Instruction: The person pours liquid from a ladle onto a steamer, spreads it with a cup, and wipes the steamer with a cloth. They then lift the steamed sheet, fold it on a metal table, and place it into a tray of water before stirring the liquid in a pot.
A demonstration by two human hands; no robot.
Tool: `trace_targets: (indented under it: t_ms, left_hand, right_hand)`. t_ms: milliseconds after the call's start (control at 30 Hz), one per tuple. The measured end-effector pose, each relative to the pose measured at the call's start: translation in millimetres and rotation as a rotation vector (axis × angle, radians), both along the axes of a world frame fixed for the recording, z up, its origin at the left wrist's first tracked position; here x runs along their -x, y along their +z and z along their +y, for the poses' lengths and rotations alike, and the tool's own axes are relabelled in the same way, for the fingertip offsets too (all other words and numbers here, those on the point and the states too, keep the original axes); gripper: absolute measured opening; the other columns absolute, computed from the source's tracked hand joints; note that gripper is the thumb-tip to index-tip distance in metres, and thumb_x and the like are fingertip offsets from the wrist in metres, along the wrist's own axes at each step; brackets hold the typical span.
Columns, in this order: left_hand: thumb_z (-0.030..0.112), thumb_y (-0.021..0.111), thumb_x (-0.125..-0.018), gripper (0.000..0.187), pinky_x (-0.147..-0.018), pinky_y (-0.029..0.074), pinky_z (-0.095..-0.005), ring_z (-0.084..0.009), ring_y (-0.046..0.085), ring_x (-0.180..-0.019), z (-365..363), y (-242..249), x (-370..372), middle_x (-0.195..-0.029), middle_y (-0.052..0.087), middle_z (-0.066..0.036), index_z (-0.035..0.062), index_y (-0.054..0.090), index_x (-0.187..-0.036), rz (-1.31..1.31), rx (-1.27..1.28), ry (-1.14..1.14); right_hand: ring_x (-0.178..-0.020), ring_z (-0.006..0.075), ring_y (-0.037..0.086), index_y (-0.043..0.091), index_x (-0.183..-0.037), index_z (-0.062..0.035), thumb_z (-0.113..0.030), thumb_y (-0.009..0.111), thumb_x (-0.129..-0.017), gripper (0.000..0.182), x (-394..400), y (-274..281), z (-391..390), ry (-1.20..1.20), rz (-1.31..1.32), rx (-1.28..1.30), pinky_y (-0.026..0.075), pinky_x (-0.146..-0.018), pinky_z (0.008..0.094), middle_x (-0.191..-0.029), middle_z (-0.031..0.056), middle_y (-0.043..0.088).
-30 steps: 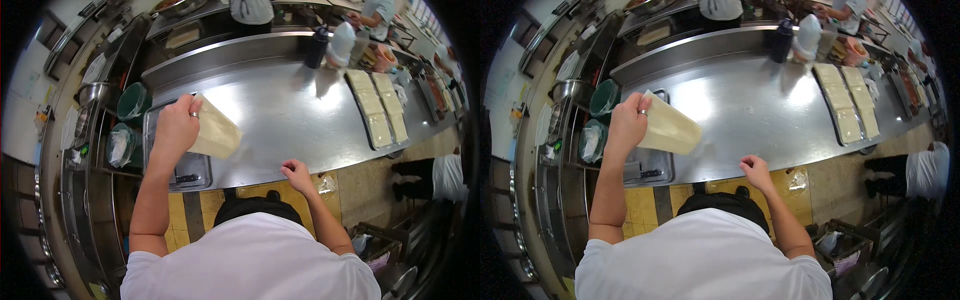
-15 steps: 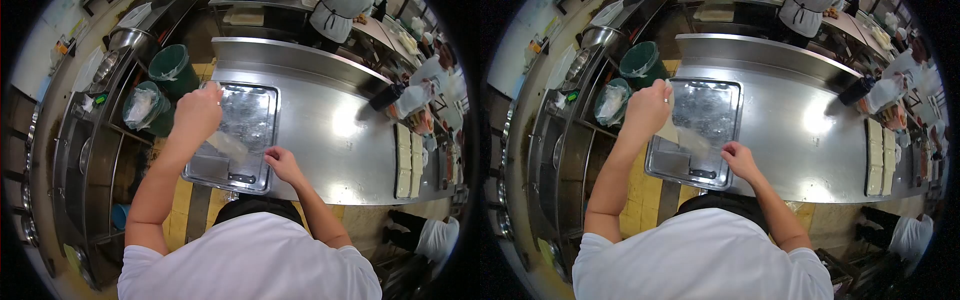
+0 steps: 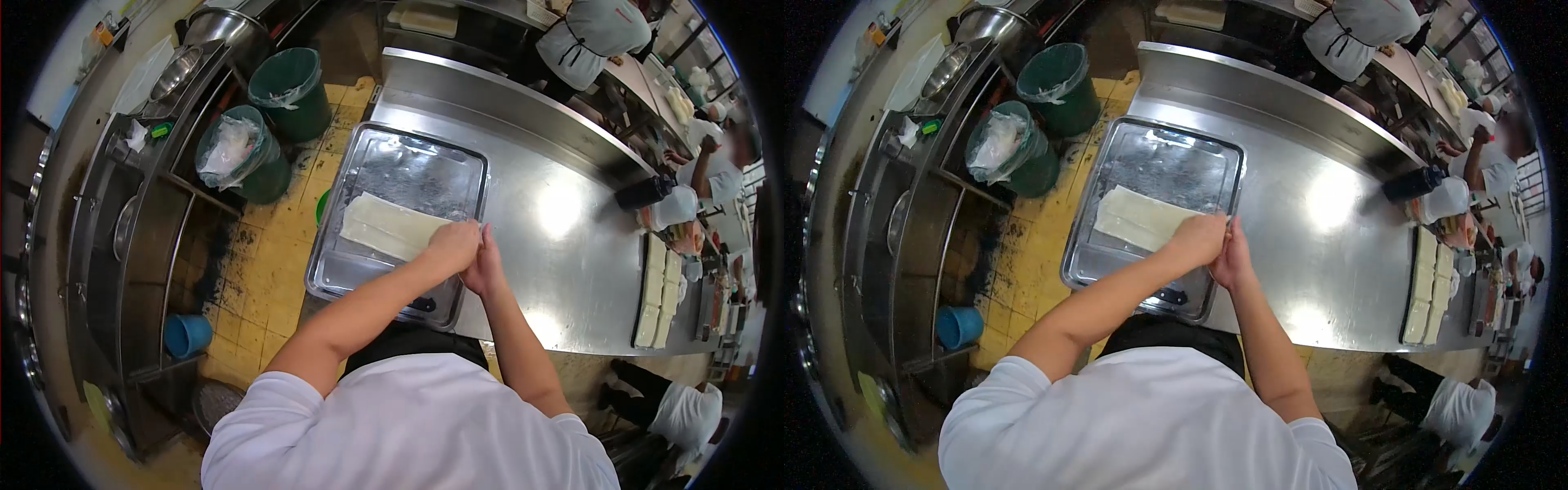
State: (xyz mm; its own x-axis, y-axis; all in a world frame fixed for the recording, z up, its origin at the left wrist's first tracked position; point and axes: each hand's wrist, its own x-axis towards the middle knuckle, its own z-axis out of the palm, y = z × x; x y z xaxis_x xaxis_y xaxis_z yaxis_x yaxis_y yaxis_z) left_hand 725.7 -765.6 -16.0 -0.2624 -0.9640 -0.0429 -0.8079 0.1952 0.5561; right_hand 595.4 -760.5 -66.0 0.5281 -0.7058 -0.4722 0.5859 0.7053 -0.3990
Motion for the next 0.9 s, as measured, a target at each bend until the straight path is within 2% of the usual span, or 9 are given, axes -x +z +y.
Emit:
trace_targets:
  t_ms: [33,133,200,233,333,467,667,767,900]
  left_hand:
    - [0.019,0.063,-0.089,0.022,-0.08,0.057,-0.0504,-0.0407,0.072,-0.091,-1.5,-7.2,3.0,-0.092,0.072,-0.026,-0.0008,0.064,-0.099,0.02,-0.066,-0.007]
    - [0.019,0.063,-0.088,0.02,-0.085,0.055,-0.0511,-0.0402,0.07,-0.096,-12.7,-17.9,-13.0,-0.097,0.073,-0.021,0.0032,0.069,-0.099,0.003,-0.129,0.048]
    - [0.021,0.063,-0.089,0.019,-0.085,0.054,-0.0503,-0.0399,0.07,-0.097,-22.1,-26.2,-63.2,-0.102,0.073,-0.018,0.0096,0.074,-0.1,0.116,-0.174,0.21]
    - [0.023,0.065,-0.09,0.019,-0.082,0.054,-0.0523,-0.0404,0.07,-0.093,-23.0,-34.5,-92.2,-0.094,0.073,-0.021,0.0056,0.073,-0.093,0.147,-0.021,0.279]
    - [0.027,0.069,-0.09,0.025,-0.091,0.052,-0.0495,-0.0391,0.066,-0.105,-25.5,-67.4,-177.6,-0.107,0.07,-0.021,0.0024,0.072,-0.096,-0.172,0.039,0.487]
    - [0.032,0.073,-0.088,0.031,-0.099,0.049,-0.0471,-0.0362,0.061,-0.116,-22.5,-86.0,-213.8,-0.12,0.067,-0.02,0.0039,0.072,-0.1,-0.214,-0.133,0.568]
    - [0.035,0.074,-0.084,0.036,-0.099,0.05,-0.0452,-0.0377,0.063,-0.114,-31.5,-70.8,-204.9,-0.117,0.069,-0.021,0.0062,0.071,-0.106,-0.232,-0.282,0.494]
    - [0.034,0.075,-0.082,0.032,-0.096,0.052,-0.0457,-0.0379,0.066,-0.109,-35.9,-89.8,-209.0,-0.111,0.071,-0.021,0.0076,0.073,-0.099,-0.169,-0.293,0.623]
    - [0.032,0.075,-0.081,0.028,-0.092,0.054,-0.0456,-0.0366,0.069,-0.104,-31.3,-82.3,-211.2,-0.107,0.073,-0.018,0.0093,0.072,-0.096,-0.177,-0.356,0.573]
  right_hand:
    - [-0.128,0.0314,0.059,0.055,-0.136,-0.0028,-0.066,0.036,-0.103,0.074,0.5,-4.3,-3.4,0.006,-0.013,-0.03,0.044,-0.112,0.048,-0.136,0.016,0.062]
    - [-0.118,0.0303,0.065,0.061,-0.127,0.0003,-0.051,0.045,-0.106,0.057,-6.7,-3.4,-7.0,0.026,0.032,-0.076,0.05,-0.103,0.0486,-0.129,0.0162,0.066]
    - [-0.112,0.0307,0.066,0.06,-0.127,0.0024,-0.036,0.052,-0.105,0.044,2.4,-53.7,-10.0,0.019,0.359,-0.033,0.052,-0.099,0.0477,-0.125,0.0167,0.067]
    - [-0.109,0.0309,0.067,0.06,-0.126,0.0034,-0.028,0.056,-0.105,0.039,6.4,-72.8,-11.0,0.012,0.524,-0.012,0.053,-0.098,0.0472,-0.123,0.017,0.067]
    - [-0.101,0.0299,0.068,0.06,-0.125,0.0055,-0.011,0.059,-0.1,0.03,-1.3,-55.2,-5.4,-0.051,0.627,0.005,0.054,-0.093,0.0434,-0.117,0.0167,0.068]
    - [-0.105,0.0281,0.067,0.061,-0.124,0.0042,-0.014,0.055,-0.103,0.028,-3.2,-57.3,-2.7,-0.061,0.631,0.059,0.053,-0.094,0.0441,-0.116,0.0151,0.069]
    - [-0.103,0.0269,0.068,0.061,-0.123,0.0044,-0.014,0.056,-0.103,0.027,-0.4,-62.5,-5.5,-0.041,0.655,0.076,0.054,-0.092,0.0422,-0.115,0.0148,0.069]
    - [-0.102,0.0265,0.068,0.061,-0.123,0.0043,-0.014,0.056,-0.103,0.028,-0.3,-60.1,-6.1,-0.039,0.65,0.07,0.055,-0.091,0.0419,-0.115,0.0143,0.07]
    - [-0.102,0.0256,0.068,0.061,-0.123,0.0061,-0.013,0.057,-0.103,0.028,-1.8,-49.3,-6.9,-0.041,0.661,0.047,0.054,-0.091,0.0395,-0.115,0.015,0.07]
